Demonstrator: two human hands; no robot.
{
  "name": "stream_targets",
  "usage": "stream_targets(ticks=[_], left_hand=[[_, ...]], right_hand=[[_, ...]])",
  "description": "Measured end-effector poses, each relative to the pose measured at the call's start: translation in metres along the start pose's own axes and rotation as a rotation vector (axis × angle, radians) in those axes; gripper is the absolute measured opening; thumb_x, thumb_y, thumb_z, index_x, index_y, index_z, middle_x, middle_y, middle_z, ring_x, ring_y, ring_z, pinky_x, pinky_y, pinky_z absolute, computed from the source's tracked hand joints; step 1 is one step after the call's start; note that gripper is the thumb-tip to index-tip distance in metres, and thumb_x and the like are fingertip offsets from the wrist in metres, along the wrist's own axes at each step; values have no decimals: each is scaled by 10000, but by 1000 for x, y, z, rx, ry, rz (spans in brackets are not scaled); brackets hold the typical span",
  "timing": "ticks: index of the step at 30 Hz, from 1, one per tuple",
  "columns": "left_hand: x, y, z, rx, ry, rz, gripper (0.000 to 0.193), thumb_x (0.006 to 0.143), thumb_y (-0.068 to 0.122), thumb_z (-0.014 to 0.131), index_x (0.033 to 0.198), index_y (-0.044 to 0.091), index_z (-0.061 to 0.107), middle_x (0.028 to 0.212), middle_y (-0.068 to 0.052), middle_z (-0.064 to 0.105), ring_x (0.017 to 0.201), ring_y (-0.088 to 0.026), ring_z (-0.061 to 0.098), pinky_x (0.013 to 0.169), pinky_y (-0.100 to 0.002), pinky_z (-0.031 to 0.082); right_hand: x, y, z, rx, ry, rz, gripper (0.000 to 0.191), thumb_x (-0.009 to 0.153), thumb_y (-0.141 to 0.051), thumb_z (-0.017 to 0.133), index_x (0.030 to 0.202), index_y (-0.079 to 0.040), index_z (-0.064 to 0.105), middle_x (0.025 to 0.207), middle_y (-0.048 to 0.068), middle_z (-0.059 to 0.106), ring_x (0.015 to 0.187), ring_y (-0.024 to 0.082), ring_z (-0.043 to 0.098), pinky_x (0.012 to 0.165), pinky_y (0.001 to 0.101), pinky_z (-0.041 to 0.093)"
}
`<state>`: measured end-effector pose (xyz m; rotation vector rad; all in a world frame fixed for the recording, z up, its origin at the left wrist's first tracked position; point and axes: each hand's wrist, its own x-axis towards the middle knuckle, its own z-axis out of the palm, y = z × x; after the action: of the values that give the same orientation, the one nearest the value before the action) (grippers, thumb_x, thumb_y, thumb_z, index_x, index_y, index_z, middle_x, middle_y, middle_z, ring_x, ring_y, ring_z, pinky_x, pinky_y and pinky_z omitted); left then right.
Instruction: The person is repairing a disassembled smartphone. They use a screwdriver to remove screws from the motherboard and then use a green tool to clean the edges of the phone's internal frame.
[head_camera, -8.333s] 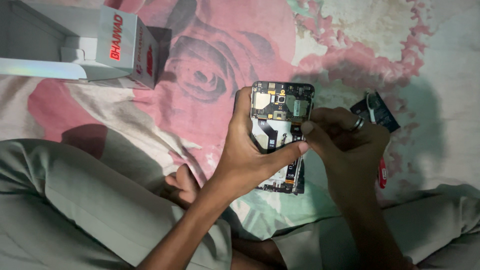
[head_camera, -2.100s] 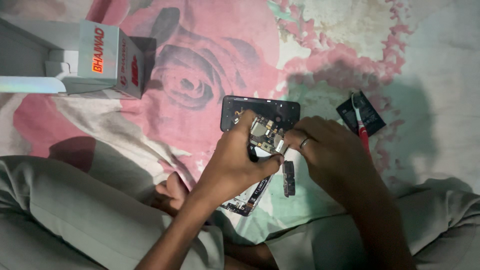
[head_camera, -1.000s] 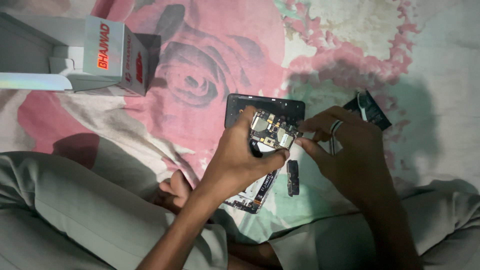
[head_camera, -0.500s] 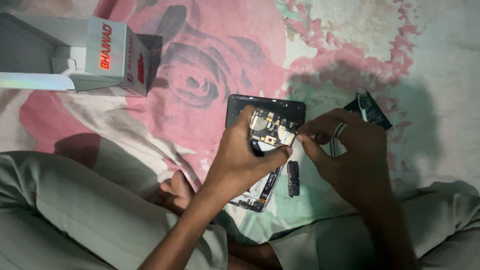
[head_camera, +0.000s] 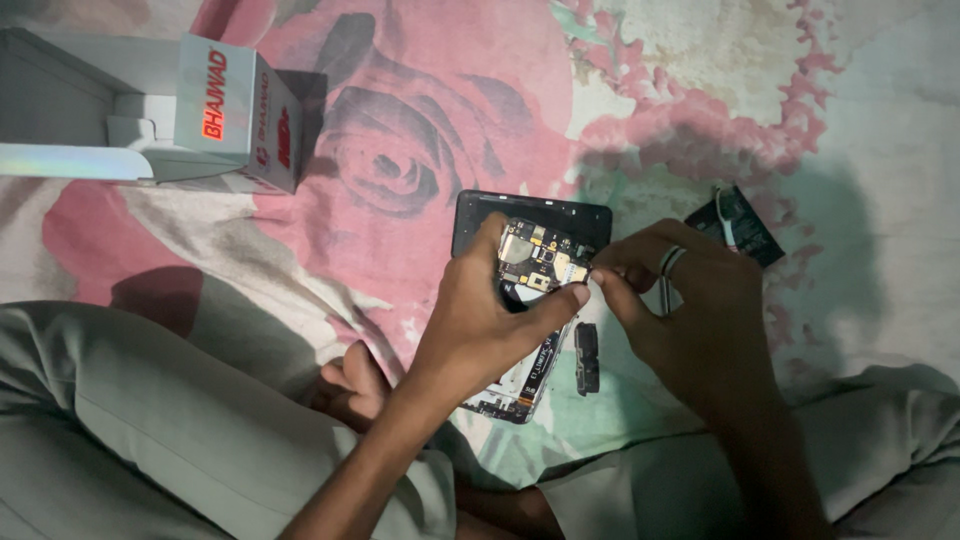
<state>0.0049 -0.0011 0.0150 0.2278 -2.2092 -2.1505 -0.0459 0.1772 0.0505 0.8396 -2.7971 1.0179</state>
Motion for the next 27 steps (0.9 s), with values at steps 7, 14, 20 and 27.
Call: stream_targets(ticks=[7, 14, 20, 27], left_hand=[[0, 1, 2, 9, 19, -28, 418, 798, 197, 809, 1103, -7, 607, 912, -101, 767, 827, -128, 733, 733, -302, 592], [-1, 3, 4, -9, 40, -35, 410, 791, 180, 815, 1092, -5, 605, 890, -106, 767, 799, -127, 733, 707, -299, 593], [-1, 5, 4, 10, 38, -55, 402, 799, 182, 812, 1089, 3, 598, 888, -98, 775, 807, -127, 739, 720, -305, 593], [0, 6, 4, 59, 24, -81, 419, 795, 194, 816, 1094, 10, 588, 882, -98, 772, 810, -136, 756, 720, -319, 597]], right_hand=[[-1, 1, 4, -41, 28, -11, 116, 820, -19, 796, 922, -41, 745, 882, 91, 719, 749, 184, 716, 666, 304, 535], [-4, 1, 5, -11, 49, 9, 117, 824, -6, 787, 923, -35, 732, 884, 89, 715, 752, 171, 715, 674, 301, 535], [-2, 2, 4, 56, 30, 22, 158, 796, -9, 801, 929, -31, 718, 840, 80, 709, 735, 151, 694, 684, 286, 524], [-2, 2, 5, 71, 20, 71, 145, 799, -9, 804, 912, -32, 716, 827, 70, 713, 733, 137, 700, 670, 279, 523]])
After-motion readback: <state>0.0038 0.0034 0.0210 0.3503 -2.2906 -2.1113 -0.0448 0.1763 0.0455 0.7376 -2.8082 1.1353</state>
